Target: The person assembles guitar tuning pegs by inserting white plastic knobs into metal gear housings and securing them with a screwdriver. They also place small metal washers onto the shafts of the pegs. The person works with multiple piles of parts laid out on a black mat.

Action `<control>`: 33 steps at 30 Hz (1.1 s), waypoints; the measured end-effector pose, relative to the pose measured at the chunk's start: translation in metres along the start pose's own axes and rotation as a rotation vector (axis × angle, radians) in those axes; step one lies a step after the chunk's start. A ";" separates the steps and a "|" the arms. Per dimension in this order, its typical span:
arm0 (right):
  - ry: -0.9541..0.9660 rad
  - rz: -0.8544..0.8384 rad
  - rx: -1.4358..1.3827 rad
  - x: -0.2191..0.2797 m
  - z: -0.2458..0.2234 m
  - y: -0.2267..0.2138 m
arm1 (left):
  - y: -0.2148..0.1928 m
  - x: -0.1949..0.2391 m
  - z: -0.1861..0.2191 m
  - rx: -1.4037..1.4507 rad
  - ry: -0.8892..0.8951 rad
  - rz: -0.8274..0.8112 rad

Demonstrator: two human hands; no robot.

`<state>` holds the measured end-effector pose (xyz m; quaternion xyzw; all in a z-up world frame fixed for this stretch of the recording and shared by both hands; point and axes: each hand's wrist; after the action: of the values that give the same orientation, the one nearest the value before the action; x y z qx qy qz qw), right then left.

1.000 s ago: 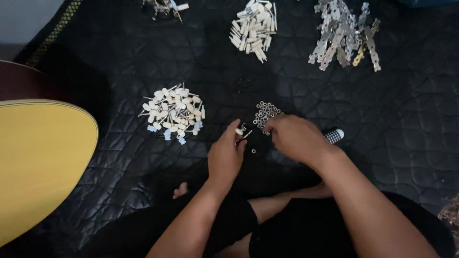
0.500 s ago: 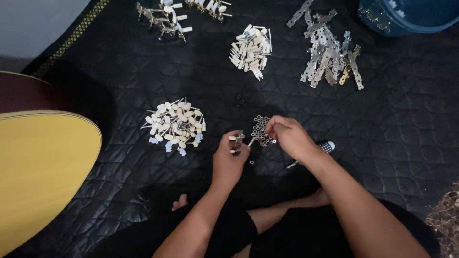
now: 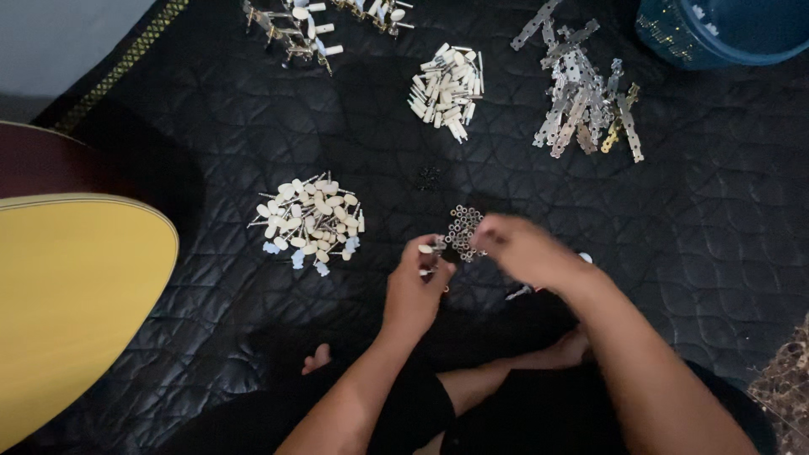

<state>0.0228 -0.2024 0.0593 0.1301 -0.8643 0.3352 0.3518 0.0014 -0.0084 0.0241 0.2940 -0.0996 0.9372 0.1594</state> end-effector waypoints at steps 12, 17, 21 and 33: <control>-0.006 0.075 0.346 0.010 -0.011 0.008 | -0.001 0.010 0.004 -0.442 -0.112 -0.073; -0.181 -0.114 0.668 -0.012 0.023 0.070 | -0.007 0.007 0.015 -0.413 -0.133 0.000; -0.256 -0.113 0.768 -0.019 0.030 0.079 | -0.009 0.007 0.019 -0.336 -0.138 0.017; -0.432 -0.030 0.881 -0.015 0.040 0.093 | -0.008 0.003 0.012 -0.250 -0.071 0.103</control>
<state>-0.0301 -0.1608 -0.0177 0.3457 -0.6915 0.6291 0.0807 0.0083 -0.0031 0.0358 0.2991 -0.2361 0.9134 0.1430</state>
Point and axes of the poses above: each hand's wrist, its own x-axis away from the middle knuckle, its own y-axis out of the palm, z = x × y, and after that the axes turned 2 degrees about -z, right-handed
